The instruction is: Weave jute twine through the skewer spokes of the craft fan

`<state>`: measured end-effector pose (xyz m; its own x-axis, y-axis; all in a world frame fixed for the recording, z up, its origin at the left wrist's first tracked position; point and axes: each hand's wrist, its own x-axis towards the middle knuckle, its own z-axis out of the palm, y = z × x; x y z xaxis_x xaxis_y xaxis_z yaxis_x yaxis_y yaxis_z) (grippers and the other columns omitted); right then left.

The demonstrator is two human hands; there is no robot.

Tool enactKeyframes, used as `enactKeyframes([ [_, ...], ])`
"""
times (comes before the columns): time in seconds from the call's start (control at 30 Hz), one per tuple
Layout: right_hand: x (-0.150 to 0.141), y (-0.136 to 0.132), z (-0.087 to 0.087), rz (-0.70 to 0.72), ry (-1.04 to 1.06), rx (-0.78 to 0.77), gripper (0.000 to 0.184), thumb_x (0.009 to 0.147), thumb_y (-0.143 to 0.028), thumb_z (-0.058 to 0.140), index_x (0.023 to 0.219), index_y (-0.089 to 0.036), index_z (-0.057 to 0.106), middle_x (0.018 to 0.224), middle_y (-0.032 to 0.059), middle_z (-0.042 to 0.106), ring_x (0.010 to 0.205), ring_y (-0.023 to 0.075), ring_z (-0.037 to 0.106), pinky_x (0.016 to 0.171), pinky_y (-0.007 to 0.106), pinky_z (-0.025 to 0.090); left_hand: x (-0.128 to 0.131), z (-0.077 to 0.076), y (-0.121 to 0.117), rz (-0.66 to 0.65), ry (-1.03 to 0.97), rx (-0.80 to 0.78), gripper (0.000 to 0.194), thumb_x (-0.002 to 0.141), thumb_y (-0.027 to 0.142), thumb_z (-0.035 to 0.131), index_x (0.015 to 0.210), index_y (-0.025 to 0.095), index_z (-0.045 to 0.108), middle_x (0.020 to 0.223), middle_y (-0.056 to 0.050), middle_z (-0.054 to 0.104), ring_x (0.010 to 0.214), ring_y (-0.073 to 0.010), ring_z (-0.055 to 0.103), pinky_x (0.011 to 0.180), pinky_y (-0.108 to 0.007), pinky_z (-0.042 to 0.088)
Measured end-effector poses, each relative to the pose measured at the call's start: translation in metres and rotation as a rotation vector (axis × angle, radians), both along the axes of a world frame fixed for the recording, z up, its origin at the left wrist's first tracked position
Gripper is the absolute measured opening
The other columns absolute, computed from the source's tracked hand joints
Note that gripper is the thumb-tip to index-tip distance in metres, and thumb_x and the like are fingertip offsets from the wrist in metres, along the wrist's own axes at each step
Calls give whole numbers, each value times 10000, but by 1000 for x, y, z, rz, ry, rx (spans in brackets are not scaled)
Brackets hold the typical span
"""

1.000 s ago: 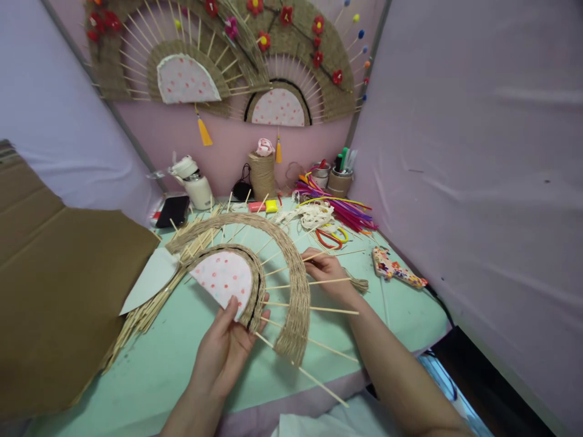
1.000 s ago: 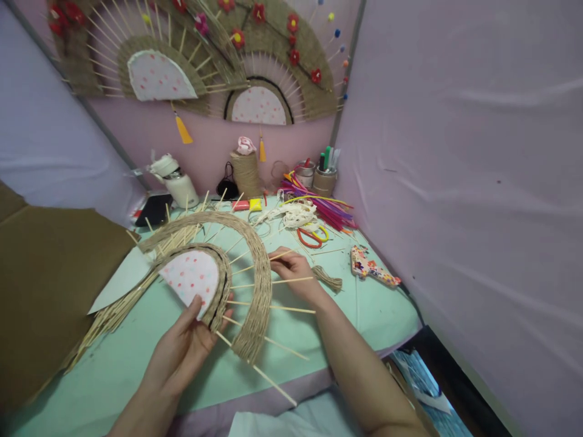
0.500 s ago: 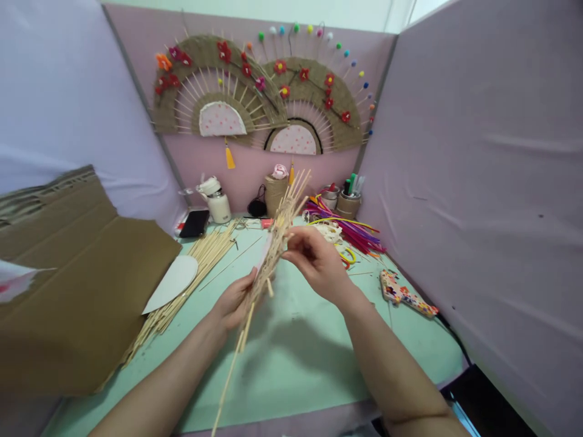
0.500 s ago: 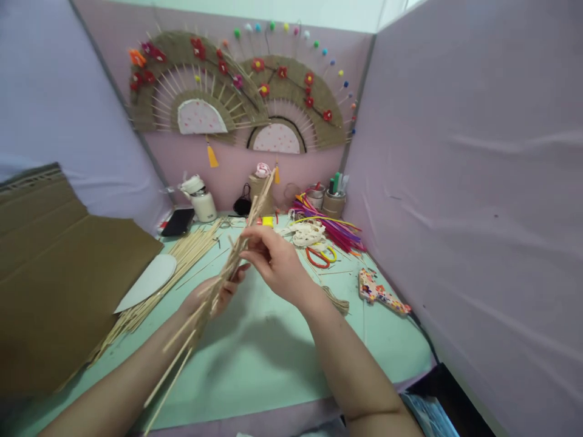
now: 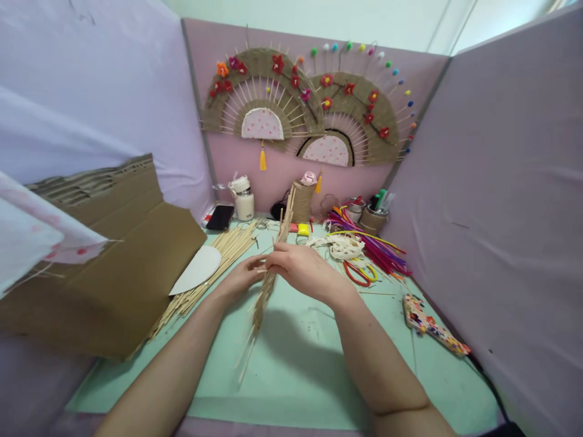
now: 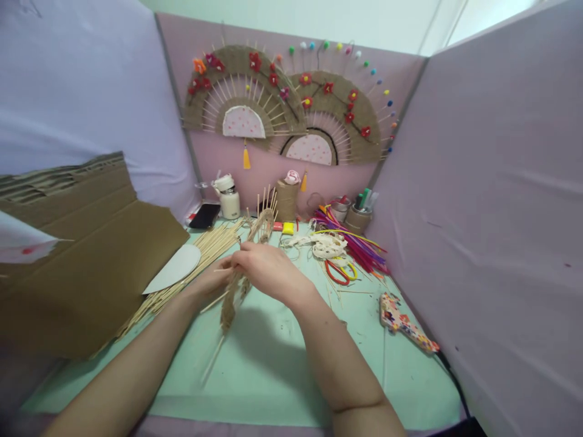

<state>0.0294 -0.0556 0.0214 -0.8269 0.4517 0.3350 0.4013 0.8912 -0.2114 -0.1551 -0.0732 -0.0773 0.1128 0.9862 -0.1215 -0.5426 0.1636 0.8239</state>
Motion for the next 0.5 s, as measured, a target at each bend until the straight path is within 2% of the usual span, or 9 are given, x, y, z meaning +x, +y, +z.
enactKeyframes([
  [0.07, -5, -2, -5, -1, -37, -2, 146, 886, -138, 532, 862, -186, 668, 861, 26, 604, 736, 129, 543, 592, 251, 290, -7, 13, -3, 113, 88, 57, 387, 705, 12, 662, 1071, 136, 685, 995, -98, 727, 923, -172, 675, 801, -226, 500],
  [0.1, -7, -2, -6, 2, -41, -4, 147, 886, -135, 531, 880, -188, 668, 890, 31, 612, 756, 133, 551, 588, 254, 287, -10, 19, -7, 117, 107, 85, 416, 704, 24, 667, 1099, 156, 681, 1080, -113, 706, 1013, -196, 652, 847, -255, 497],
  [0.23, -12, -3, -10, -4, -35, 21, 152, 881, -109, 513, 883, -185, 645, 961, 34, 628, 790, 138, 566, 586, 257, 289, -14, 40, -31, -53, 112, 231, 548, 658, 14, 688, 1176, 192, 655, 1344, -115, 563, 1302, -277, 452, 1003, -335, 425],
  [0.3, -13, -3, -11, -15, -35, 32, 147, 886, -112, 503, 863, -181, 631, 934, 30, 628, 762, 134, 563, 581, 260, 287, -10, 46, -42, -133, 128, 246, 682, 591, -34, 716, 1228, 192, 624, 1375, -120, 532, 1341, -297, 401, 1049, -350, 381],
  [0.37, -14, -3, -11, -24, -33, 38, 139, 891, -122, 501, 867, -179, 625, 918, 30, 627, 747, 131, 560, 580, 262, 285, -4, 50, -48, -156, 167, 260, 769, 560, -57, 727, 1275, 191, 591, 1360, -129, 541, 1340, -307, 399, 1056, -358, 373],
  [0.5, -19, -6, -11, -58, -33, 60, 121, 883, -126, 512, 863, -172, 621, 923, 40, 620, 743, 132, 556, 576, 263, 269, -1, 54, -49, -99, 301, 261, 723, 636, 7, 723, 1310, 217, 566, 1318, -101, 578, 1280, -288, 465, 1008, -331, 418],
])
